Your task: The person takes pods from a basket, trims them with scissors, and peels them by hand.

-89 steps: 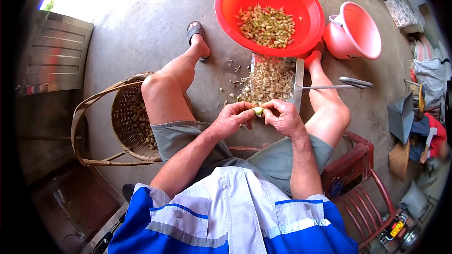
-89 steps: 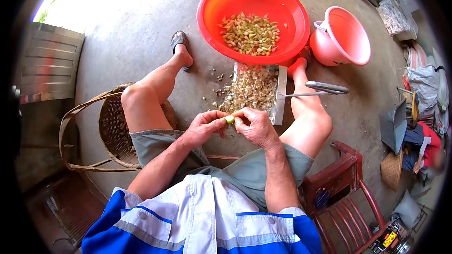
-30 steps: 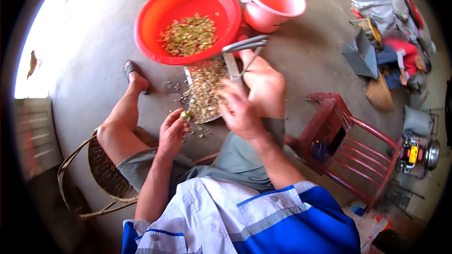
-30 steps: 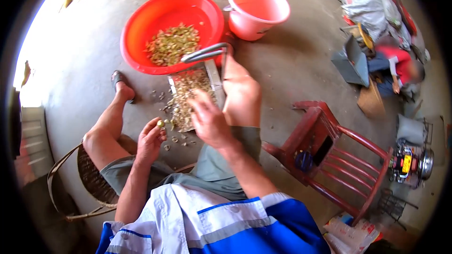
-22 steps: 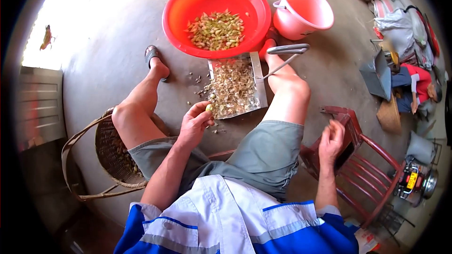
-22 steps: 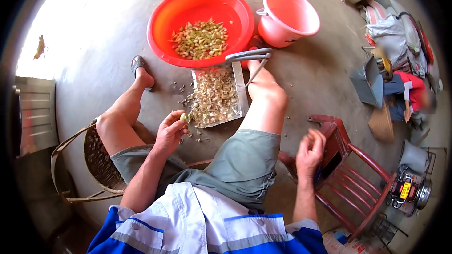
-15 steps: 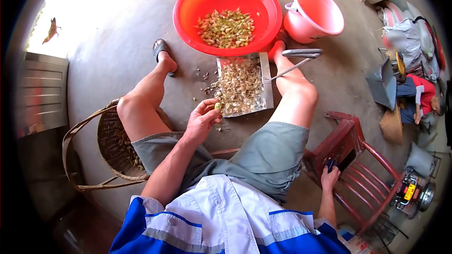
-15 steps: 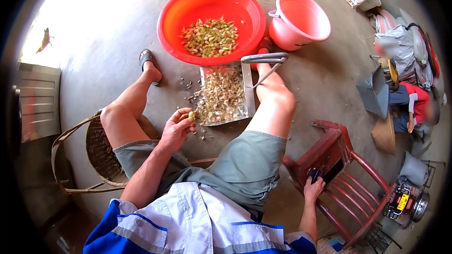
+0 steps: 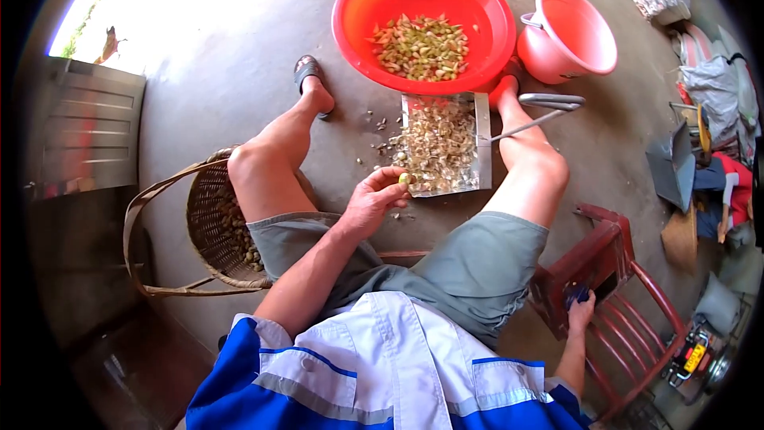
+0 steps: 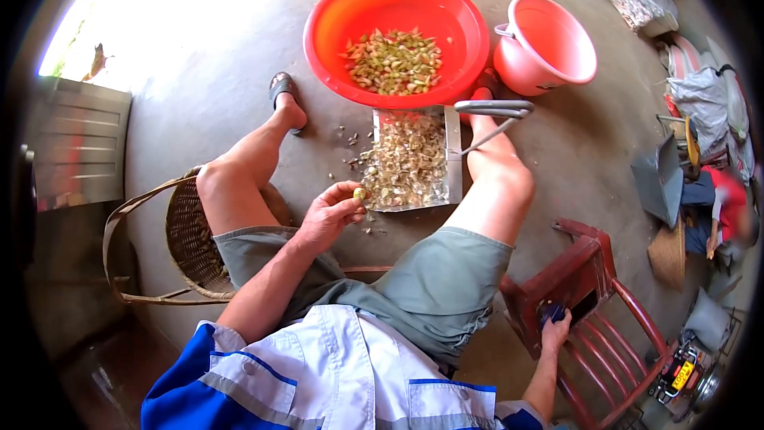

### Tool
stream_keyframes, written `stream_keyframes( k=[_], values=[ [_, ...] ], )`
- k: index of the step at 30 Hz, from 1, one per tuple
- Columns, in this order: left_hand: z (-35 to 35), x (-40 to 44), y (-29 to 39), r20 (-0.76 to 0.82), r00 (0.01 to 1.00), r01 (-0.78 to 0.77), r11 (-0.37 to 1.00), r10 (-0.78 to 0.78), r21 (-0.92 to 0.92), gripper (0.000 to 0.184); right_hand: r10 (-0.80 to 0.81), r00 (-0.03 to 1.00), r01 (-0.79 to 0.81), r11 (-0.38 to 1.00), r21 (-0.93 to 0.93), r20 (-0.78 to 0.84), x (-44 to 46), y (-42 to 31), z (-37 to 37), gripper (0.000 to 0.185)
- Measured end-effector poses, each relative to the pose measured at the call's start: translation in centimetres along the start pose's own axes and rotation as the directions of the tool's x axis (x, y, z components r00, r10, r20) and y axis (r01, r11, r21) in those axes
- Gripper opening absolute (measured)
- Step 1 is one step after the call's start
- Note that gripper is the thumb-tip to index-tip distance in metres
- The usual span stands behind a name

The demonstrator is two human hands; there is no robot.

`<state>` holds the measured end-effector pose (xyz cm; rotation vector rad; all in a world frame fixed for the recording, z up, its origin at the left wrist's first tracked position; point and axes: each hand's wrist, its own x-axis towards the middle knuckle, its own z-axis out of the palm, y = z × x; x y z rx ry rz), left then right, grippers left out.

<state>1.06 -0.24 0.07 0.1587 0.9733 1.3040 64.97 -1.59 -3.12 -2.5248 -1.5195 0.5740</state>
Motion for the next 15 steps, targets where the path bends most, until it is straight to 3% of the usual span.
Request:
stream_keyframes(
  k=[2,5,8,10,11,12,14,15],
  values=[
    [-0.3,0.0,-0.1,0.042,0.999,-0.023,1.000,0.024,-0.015,0.023,0.163,0.961,-0.235,0.906,0.352,0.224,-0.9,-3.0,-1.7,0.060],
    [0.2,-0.1,0.1,0.039,0.999,-0.011,1.000,0.011,-0.024,0.024,-0.126,0.980,0.000,0.772,0.636,0.153,-3.6,-9.4,-3.9,0.061],
    [0.9,0.2,0.2,0.098,0.995,-0.031,0.998,0.036,-0.049,0.025,-0.404,0.914,0.188,0.495,0.848,0.033,-7.8,-20.7,-5.5,0.064],
    [1.0,0.3,0.3,0.106,0.993,-0.039,0.999,0.043,-0.035,0.025,-0.546,0.837,0.280,0.470,0.837,0.026,-10.3,-26.5,-5.5,0.067],
    [1.0,0.2,0.4,0.106,0.993,-0.043,0.999,0.046,-0.030,0.026,-0.489,0.859,0.084,0.421,0.903,0.149,-11.9,-28.9,-5.3,0.071],
    [1.0,0.1,0.5,0.106,0.993,-0.046,0.999,0.049,-0.030,0.025,-0.524,0.836,0.135,0.484,0.865,0.163,-13.3,-30.9,-4.5,0.074],
    [0.9,-0.1,0.6,0.107,0.993,-0.055,0.998,0.059,-0.033,0.025,-0.779,0.620,0.578,0.530,0.621,0.089,-14.2,-35.4,-2.6,0.063],
    [0.7,-0.3,0.7,0.103,0.993,-0.056,0.998,0.058,-0.022,0.025,-0.831,0.537,0.639,0.512,0.575,0.144,-14.7,-38.1,-1.6,0.058]
  ],
)
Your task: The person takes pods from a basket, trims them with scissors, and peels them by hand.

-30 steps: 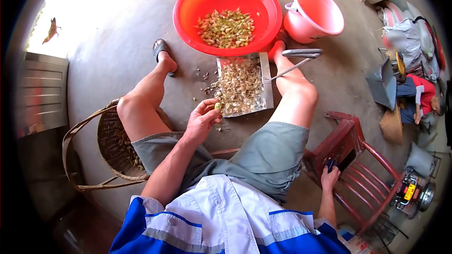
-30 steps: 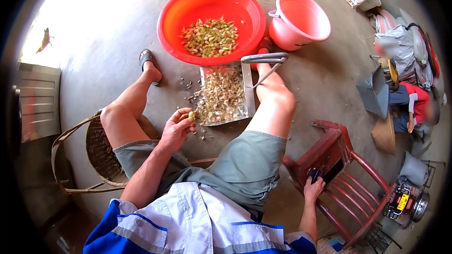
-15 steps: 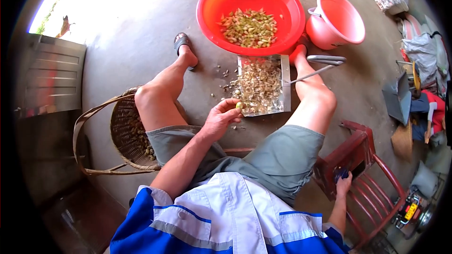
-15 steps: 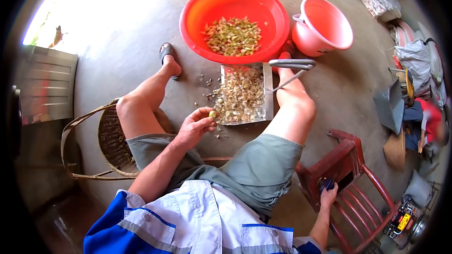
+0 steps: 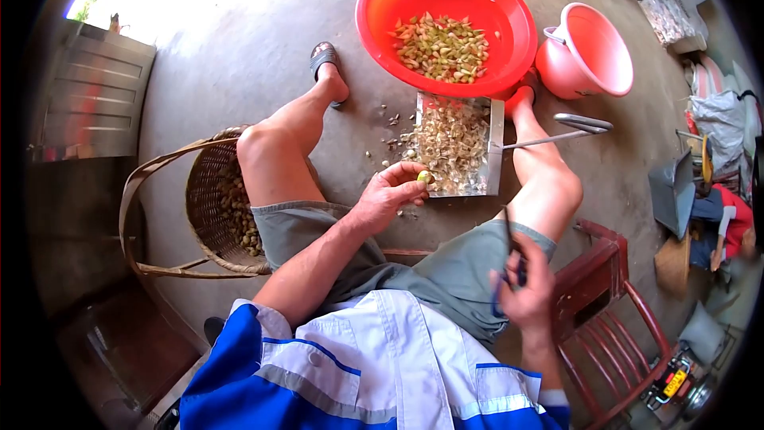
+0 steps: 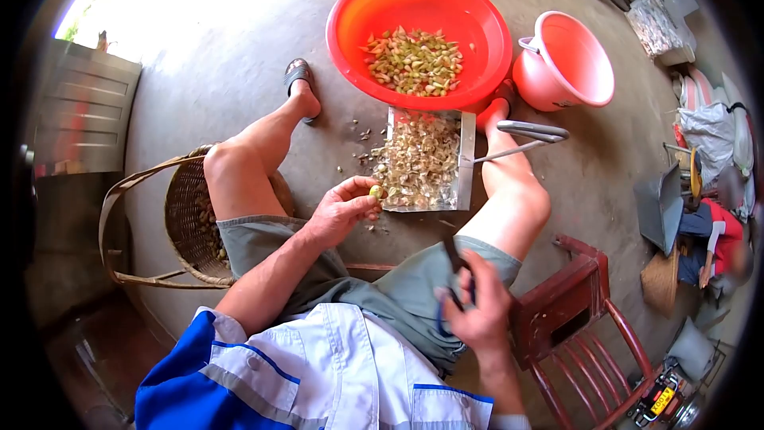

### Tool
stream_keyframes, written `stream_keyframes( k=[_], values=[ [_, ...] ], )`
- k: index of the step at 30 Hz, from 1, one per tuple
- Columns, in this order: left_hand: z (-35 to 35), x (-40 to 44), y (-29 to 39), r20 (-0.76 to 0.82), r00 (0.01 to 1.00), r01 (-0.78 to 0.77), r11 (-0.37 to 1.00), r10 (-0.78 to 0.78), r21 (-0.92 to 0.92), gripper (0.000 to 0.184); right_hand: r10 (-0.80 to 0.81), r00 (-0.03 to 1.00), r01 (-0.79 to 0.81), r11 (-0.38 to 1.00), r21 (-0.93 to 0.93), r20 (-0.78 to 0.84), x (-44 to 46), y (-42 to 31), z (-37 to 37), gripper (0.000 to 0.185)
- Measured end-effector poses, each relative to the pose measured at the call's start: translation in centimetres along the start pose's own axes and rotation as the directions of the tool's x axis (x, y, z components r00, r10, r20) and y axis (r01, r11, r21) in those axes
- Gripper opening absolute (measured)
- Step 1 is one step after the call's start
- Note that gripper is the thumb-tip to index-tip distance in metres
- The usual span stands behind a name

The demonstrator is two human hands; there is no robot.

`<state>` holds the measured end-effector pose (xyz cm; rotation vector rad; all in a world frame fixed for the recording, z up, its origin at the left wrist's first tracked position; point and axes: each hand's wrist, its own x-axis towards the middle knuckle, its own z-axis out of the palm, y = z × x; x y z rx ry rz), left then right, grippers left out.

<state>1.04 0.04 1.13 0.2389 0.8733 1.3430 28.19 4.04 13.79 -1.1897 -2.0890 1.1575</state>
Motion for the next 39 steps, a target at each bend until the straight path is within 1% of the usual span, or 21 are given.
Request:
stream_keyframes(
  k=[1,2,3,5,6,8,15,18,24,31,34,36,37,39],
  values=[
    [-0.1,-0.1,0.2,-0.006,1.000,-0.002,1.000,0.002,0.013,0.026,-0.030,0.997,0.030,1.000,0.006,0.070,1.7,-0.3,1.8,0.057],
    [-0.2,-0.2,0.4,-0.012,1.000,-0.003,1.000,0.004,0.026,0.026,-0.011,0.994,0.012,1.000,-0.012,0.106,3.0,-0.7,3.5,0.057],
    [-0.4,-0.4,0.6,-0.006,1.000,-0.019,1.000,0.020,0.014,0.026,-0.014,0.989,0.014,1.000,0.002,0.145,3.9,-0.2,5.0,0.056],
    [-0.9,-0.5,0.7,0.010,0.999,-0.051,0.999,0.051,-0.012,0.027,-0.023,0.980,0.030,0.999,-0.032,0.198,5.3,0.3,7.1,0.056],
    [-0.9,-0.6,0.9,0.006,0.998,-0.060,0.998,0.060,-0.013,0.026,-0.046,0.980,0.055,0.998,-0.042,0.194,5.6,0.7,7.9,0.056],
    [-0.9,-0.5,1.0,-0.002,0.997,-0.073,0.997,0.073,-0.027,0.024,-0.043,0.982,0.055,0.997,-0.058,0.186,5.9,1.3,8.6,0.057],
    [-0.6,0.1,0.5,0.016,0.998,-0.063,0.996,0.064,-0.055,0.022,-0.006,0.984,0.023,0.995,-0.096,0.180,5.9,2.2,8.3,0.058],
    [-0.7,0.2,0.1,0.022,0.998,-0.052,0.995,0.054,-0.088,0.027,0.002,0.982,0.015,0.996,-0.088,0.189,5.9,2.5,8.0,0.059],
    [-0.7,0.1,0.0,0.020,0.999,-0.045,0.990,0.048,-0.131,0.028,-0.015,0.979,0.029,0.998,-0.061,0.203,5.9,3.2,8.0,0.059],
    [-0.7,0.0,-0.1,-0.020,0.999,-0.040,0.991,0.037,-0.132,0.025,-0.016,0.966,0.046,0.992,-0.114,0.257,5.8,3.0,8.0,0.061],
    [-1.0,0.1,-0.4,-0.009,0.999,-0.049,0.993,0.049,-0.110,0.024,-0.072,0.963,0.112,0.984,-0.141,0.260,5.8,3.6,8.3,0.062],
    [-1.3,0.1,-0.5,0.000,0.999,-0.052,0.994,0.053,-0.096,0.023,-0.112,0.960,0.168,0.964,-0.207,0.255,5.8,3.5,8.4,0.060],
    [-1.4,0.1,-0.5,-0.018,0.999,-0.049,0.995,0.048,-0.087,0.023,-0.133,0.958,0.195,0.951,-0.240,0.253,5.8,3.5,8.5,0.059],
    [-1.5,0.2,-0.6,-0.055,0.998,-0.042,0.997,0.038,-0.067,0.023,-0.122,0.959,0.191,0.946,-0.263,0.258,5.7,3.7,8.7,0.057]
  ],
)
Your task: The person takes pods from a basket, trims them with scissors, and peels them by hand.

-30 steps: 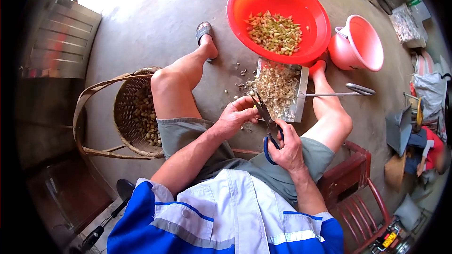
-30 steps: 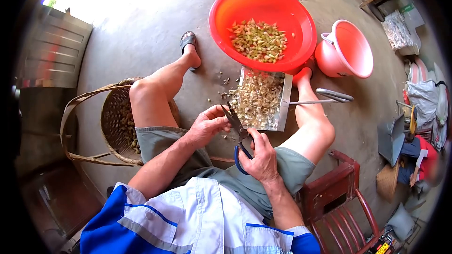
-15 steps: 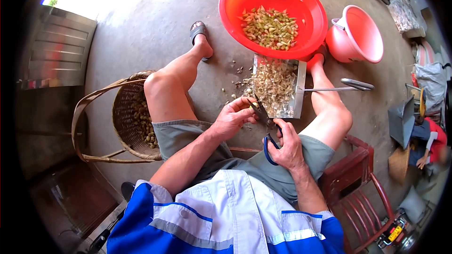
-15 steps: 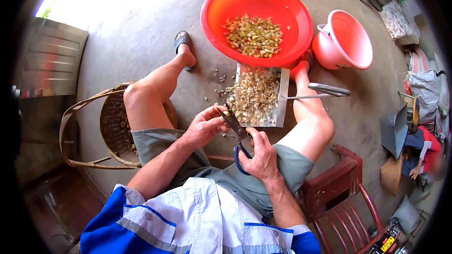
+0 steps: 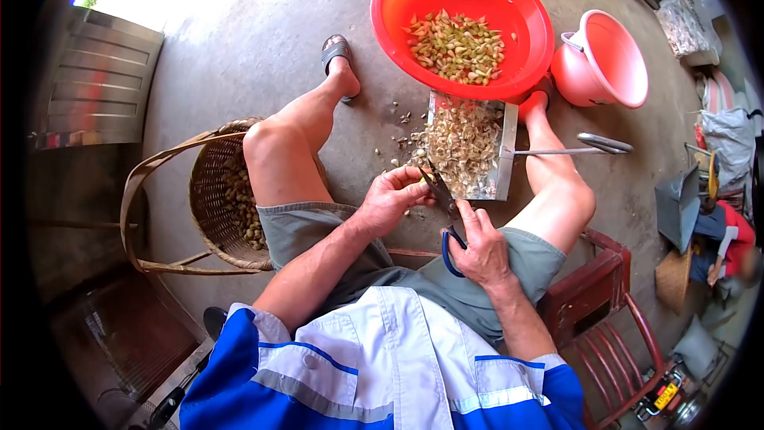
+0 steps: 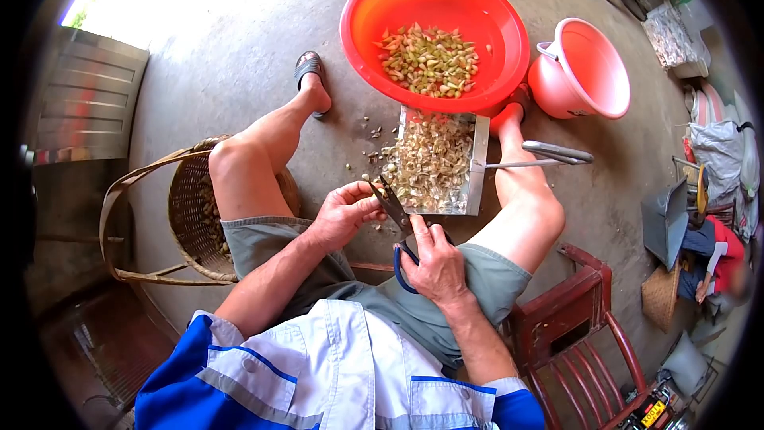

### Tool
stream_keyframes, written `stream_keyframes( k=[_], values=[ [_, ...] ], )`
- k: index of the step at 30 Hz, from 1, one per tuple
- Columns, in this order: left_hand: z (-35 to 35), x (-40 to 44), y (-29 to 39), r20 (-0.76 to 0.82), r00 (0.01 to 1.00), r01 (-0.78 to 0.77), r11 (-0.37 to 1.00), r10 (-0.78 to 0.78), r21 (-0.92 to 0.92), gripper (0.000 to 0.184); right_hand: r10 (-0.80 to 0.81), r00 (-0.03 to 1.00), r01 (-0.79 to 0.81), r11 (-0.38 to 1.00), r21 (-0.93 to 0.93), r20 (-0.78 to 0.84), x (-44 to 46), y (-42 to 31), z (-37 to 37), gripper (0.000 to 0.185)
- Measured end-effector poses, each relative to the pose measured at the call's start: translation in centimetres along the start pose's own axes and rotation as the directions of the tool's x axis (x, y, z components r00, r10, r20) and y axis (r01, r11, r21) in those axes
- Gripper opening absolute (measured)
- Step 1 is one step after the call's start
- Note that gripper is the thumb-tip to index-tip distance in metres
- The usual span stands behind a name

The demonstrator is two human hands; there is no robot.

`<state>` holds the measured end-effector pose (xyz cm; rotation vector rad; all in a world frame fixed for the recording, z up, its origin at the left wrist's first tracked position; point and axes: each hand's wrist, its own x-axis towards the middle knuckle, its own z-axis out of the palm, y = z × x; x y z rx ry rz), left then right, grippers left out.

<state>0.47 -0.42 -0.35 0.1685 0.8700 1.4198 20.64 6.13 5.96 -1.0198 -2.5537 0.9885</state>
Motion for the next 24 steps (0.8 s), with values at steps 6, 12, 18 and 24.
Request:
stream_keyframes(
  k=[6,12,18,24],
  values=[
    [0.4,0.0,0.3,0.062,0.998,0.014,0.997,-0.010,-0.071,0.025,0.113,0.994,-0.108,0.927,0.359,0.007,-0.3,0.7,1.6,0.052],
    [0.8,0.0,0.7,0.111,0.994,0.019,0.996,-0.009,-0.085,0.031,0.341,0.933,-0.338,0.720,0.606,0.116,-0.2,0.8,1.4,0.048],
    [0.9,-0.1,1.0,0.081,0.997,0.025,0.997,-0.019,-0.071,0.032,0.314,0.946,-0.307,0.771,0.558,0.087,-0.1,0.8,1.2,0.048],
    [0.9,0.3,0.9,0.095,0.985,-0.158,0.977,0.146,0.142,0.031,0.309,0.947,-0.299,0.747,0.594,0.088,-0.1,1.0,1.7,0.048]
  ],
)
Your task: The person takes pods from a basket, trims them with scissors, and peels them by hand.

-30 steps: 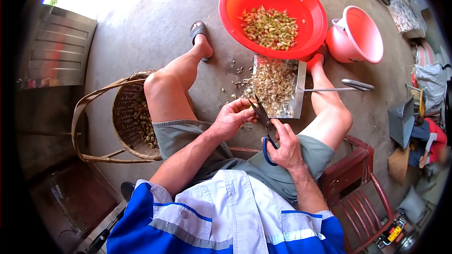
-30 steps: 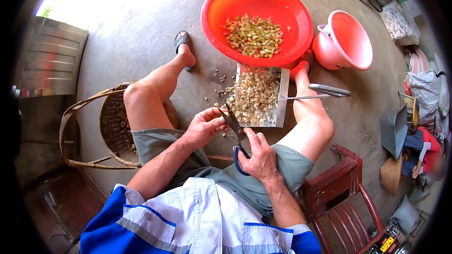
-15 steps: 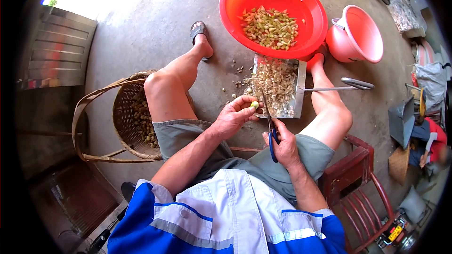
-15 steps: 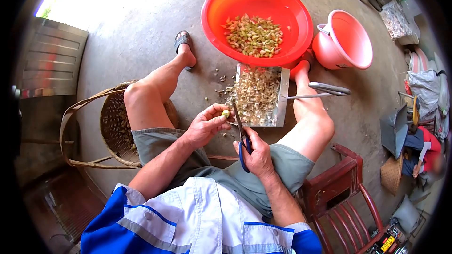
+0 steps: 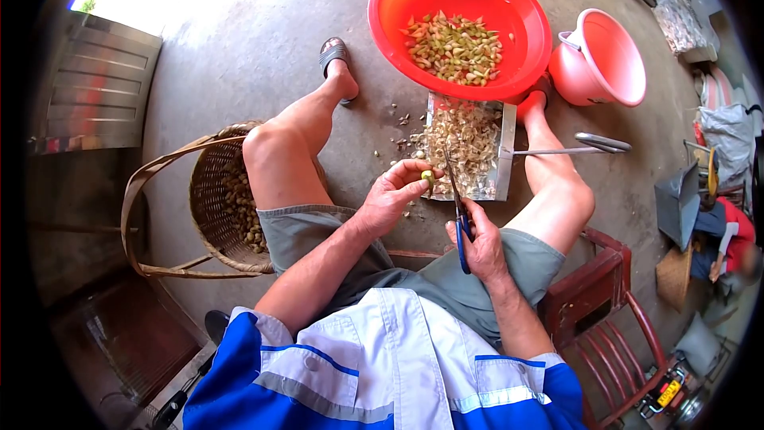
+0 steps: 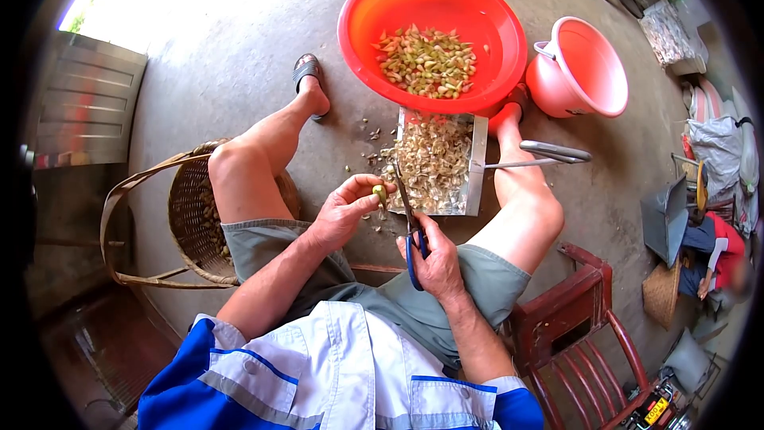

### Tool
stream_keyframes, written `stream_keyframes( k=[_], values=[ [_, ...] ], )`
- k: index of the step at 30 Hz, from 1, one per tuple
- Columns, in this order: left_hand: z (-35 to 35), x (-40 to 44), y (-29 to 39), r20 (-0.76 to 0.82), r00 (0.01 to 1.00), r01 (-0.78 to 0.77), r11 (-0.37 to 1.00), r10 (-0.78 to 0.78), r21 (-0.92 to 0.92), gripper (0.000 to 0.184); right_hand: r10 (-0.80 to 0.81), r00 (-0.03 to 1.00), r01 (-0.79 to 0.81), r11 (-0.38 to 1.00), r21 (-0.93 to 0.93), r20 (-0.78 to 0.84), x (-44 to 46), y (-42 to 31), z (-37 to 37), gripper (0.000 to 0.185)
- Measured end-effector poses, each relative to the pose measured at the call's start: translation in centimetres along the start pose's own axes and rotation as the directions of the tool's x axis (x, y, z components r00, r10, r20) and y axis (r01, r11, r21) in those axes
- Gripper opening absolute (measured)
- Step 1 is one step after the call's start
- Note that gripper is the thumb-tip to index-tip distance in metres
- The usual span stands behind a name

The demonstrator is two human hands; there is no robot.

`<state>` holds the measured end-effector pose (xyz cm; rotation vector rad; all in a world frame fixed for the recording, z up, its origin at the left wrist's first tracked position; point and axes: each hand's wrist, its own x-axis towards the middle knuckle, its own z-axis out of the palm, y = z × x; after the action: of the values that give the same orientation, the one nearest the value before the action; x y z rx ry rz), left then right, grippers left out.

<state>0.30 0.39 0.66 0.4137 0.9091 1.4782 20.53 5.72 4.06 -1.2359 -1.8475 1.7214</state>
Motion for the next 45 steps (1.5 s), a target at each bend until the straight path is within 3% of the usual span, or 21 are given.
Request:
stream_keyframes(
  k=[6,9,18,21,30,33,36,40,45],
  values=[
    [0.0,-0.1,0.0,-0.049,0.997,0.057,0.998,-0.056,0.032,0.030,-0.011,1.000,0.012,0.997,-0.073,0.012,-0.1,-1.4,-0.1,0.051],
    [-0.6,-0.2,-0.7,-0.092,0.992,0.090,0.995,-0.086,0.043,0.029,-0.227,0.974,0.220,0.917,-0.333,0.019,-0.1,-1.6,-0.3,0.056],
    [-0.7,-0.3,0.0,-0.080,0.989,0.137,0.983,-0.128,0.120,0.032,-0.257,0.965,0.256,0.864,-0.434,0.056,-0.1,-1.8,-0.6,0.060],
    [-0.6,-0.3,0.4,-0.092,0.984,0.167,0.977,-0.156,0.136,0.030,-0.192,0.977,0.212,0.877,-0.432,0.091,-0.1,-2.0,-0.9,0.061],
    [-1.1,-0.5,0.6,-0.036,0.981,0.193,0.947,-0.190,0.255,0.030,-0.274,0.950,0.310,0.754,-0.579,0.151,-0.1,-1.1,-2.0,0.055],
    [-0.1,-0.4,1.4,0.010,0.990,0.135,0.964,-0.141,0.229,0.033,-0.219,0.976,0.210,0.914,-0.347,0.013,0.0,-1.3,-1.6,0.051],
    [-0.6,0.0,1.1,0.049,0.996,0.058,0.970,-0.071,0.235,0.038,-0.017,0.996,0.007,0.995,-0.103,-0.093,0.3,0.2,-1.7,0.044],
    [-0.5,0.1,1.2,0.050,0.998,0.028,0.980,-0.039,0.196,0.039,0.099,0.994,-0.096,0.993,0.062,-0.051,0.6,0.2,-1.9,0.049],
    [-0.8,0.2,0.7,-0.047,0.999,0.007,0.998,-0.004,0.060,0.032,0.139,0.990,-0.139,0.985,0.099,0.005,0.7,0.1,-1.7,0.051]
  ],
)
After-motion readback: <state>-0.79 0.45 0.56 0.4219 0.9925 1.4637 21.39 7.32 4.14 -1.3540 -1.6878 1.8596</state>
